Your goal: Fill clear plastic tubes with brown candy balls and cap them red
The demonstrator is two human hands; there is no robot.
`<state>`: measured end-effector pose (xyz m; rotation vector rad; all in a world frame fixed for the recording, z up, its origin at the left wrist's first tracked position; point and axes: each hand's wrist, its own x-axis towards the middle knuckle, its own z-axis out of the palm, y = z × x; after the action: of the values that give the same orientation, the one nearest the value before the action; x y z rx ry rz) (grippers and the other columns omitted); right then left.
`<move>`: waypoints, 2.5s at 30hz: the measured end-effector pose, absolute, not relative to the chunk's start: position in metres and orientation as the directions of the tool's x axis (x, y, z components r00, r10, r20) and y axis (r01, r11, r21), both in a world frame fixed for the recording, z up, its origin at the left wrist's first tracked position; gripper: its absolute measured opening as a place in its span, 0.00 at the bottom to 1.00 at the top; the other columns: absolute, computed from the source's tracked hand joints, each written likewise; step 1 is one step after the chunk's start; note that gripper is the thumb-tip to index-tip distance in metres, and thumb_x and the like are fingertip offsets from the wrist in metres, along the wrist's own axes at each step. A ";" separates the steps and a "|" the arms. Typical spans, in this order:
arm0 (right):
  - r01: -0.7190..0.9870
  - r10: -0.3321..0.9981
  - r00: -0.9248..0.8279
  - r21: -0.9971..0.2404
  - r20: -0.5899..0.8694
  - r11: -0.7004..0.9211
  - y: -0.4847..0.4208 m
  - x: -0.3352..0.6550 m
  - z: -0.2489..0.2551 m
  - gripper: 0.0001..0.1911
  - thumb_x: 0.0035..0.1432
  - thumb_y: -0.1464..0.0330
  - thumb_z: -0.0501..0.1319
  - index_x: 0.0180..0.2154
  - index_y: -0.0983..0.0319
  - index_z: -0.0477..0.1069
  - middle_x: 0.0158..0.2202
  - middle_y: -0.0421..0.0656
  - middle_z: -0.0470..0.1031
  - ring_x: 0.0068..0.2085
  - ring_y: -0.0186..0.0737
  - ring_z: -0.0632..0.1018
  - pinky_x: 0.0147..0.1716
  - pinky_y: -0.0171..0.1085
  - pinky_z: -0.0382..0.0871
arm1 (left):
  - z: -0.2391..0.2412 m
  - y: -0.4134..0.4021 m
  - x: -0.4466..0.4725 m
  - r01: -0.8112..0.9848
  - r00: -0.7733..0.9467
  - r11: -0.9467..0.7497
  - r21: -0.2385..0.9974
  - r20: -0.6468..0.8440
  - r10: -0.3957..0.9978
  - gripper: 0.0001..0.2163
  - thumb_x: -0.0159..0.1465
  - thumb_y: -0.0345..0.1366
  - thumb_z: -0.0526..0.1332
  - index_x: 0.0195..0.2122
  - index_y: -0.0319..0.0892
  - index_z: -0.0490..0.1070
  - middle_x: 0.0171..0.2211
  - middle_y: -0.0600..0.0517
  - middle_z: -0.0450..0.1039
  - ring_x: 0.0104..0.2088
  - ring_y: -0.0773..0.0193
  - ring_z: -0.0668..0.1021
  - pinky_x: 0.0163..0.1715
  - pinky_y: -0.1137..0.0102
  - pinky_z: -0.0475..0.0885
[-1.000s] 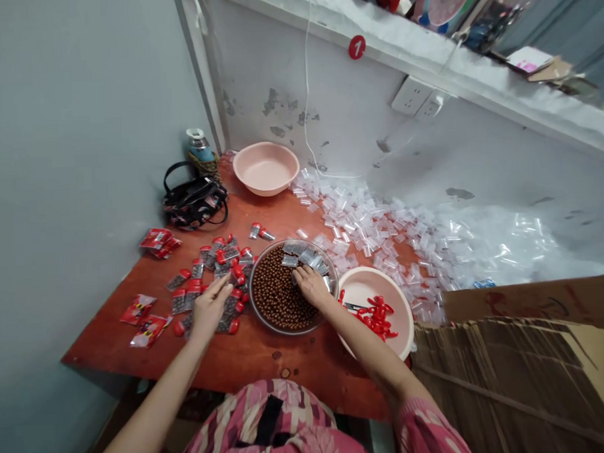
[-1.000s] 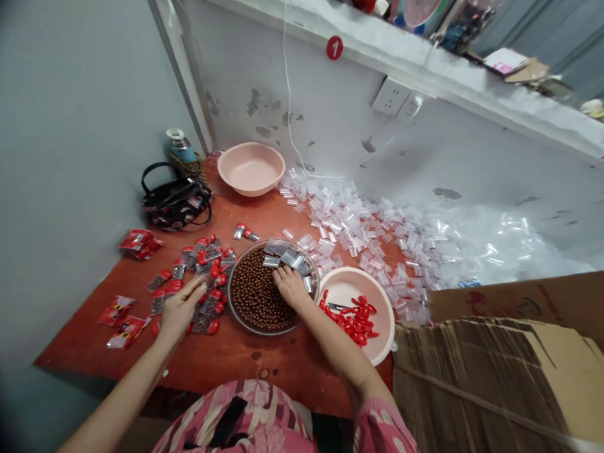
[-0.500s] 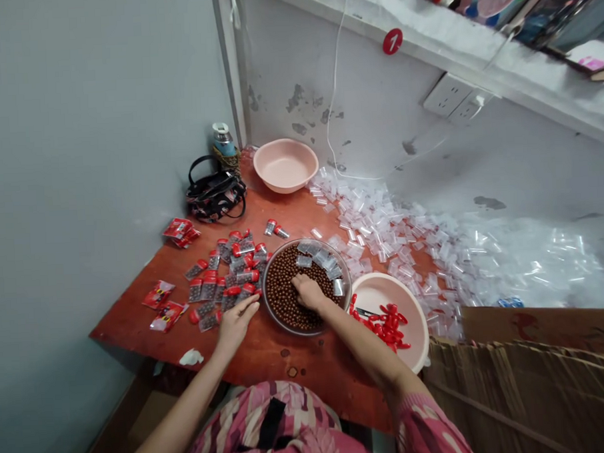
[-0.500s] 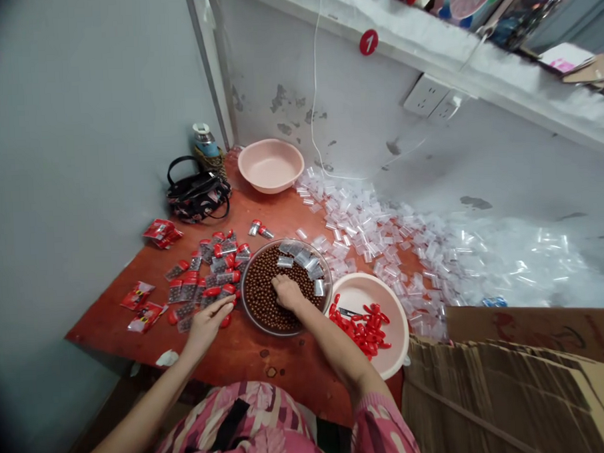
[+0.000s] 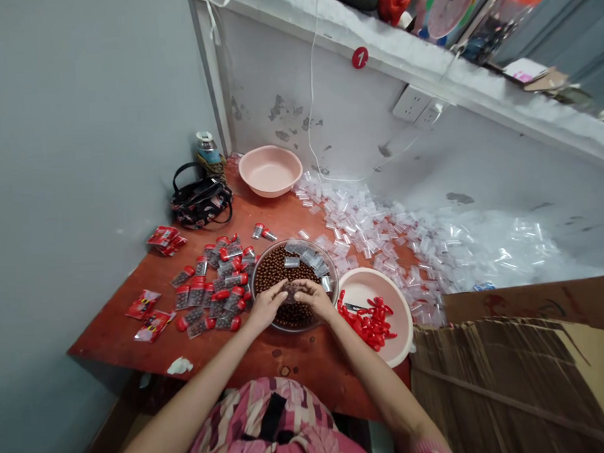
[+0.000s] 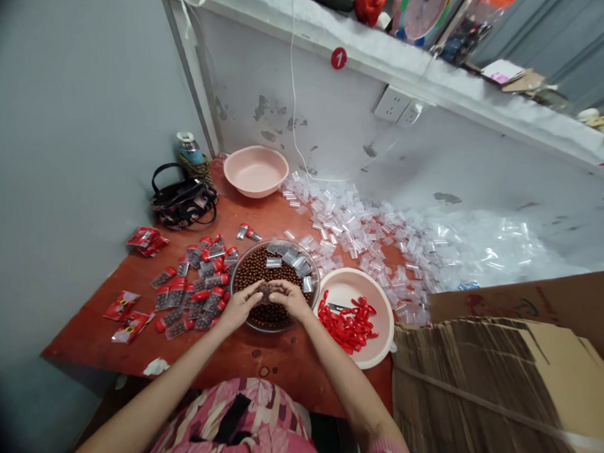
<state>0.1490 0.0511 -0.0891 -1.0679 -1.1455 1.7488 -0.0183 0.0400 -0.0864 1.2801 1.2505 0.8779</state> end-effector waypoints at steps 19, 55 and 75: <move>0.516 0.854 -0.520 -0.798 -0.003 0.311 0.044 0.185 -0.036 0.15 0.51 0.67 0.58 0.43 0.61 0.62 0.34 0.40 0.69 0.35 0.33 0.70 0.35 0.32 0.63 | -0.078 0.053 0.001 0.059 0.454 0.290 0.955 -0.284 0.844 0.20 0.53 0.43 0.57 0.45 0.39 0.69 0.45 0.47 0.70 0.38 0.56 0.75 0.33 0.62 0.73; 0.301 0.959 -0.263 -0.953 -0.109 -0.026 0.040 0.190 -0.087 0.12 0.47 0.62 0.60 0.32 0.62 0.62 0.22 0.34 0.64 0.24 0.29 0.67 0.25 0.29 0.61 | -0.089 0.076 0.001 0.342 0.472 -0.007 0.940 -0.165 0.866 0.16 0.53 0.40 0.57 0.41 0.40 0.71 0.42 0.48 0.73 0.43 0.59 0.73 0.47 0.65 0.63; 0.762 0.923 -0.385 -0.567 -0.010 0.312 0.024 0.197 -0.084 0.10 0.55 0.61 0.52 0.38 0.58 0.63 0.32 0.39 0.71 0.33 0.32 0.72 0.29 0.28 0.59 | -0.104 0.068 0.009 0.403 0.550 -0.143 0.904 -0.115 0.827 0.16 0.54 0.45 0.56 0.41 0.46 0.71 0.43 0.49 0.71 0.45 0.58 0.71 0.49 0.63 0.61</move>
<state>0.1972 0.0238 -0.0842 -1.5160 -2.2668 0.7130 0.0091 0.0682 -0.1035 1.7555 1.0257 0.5136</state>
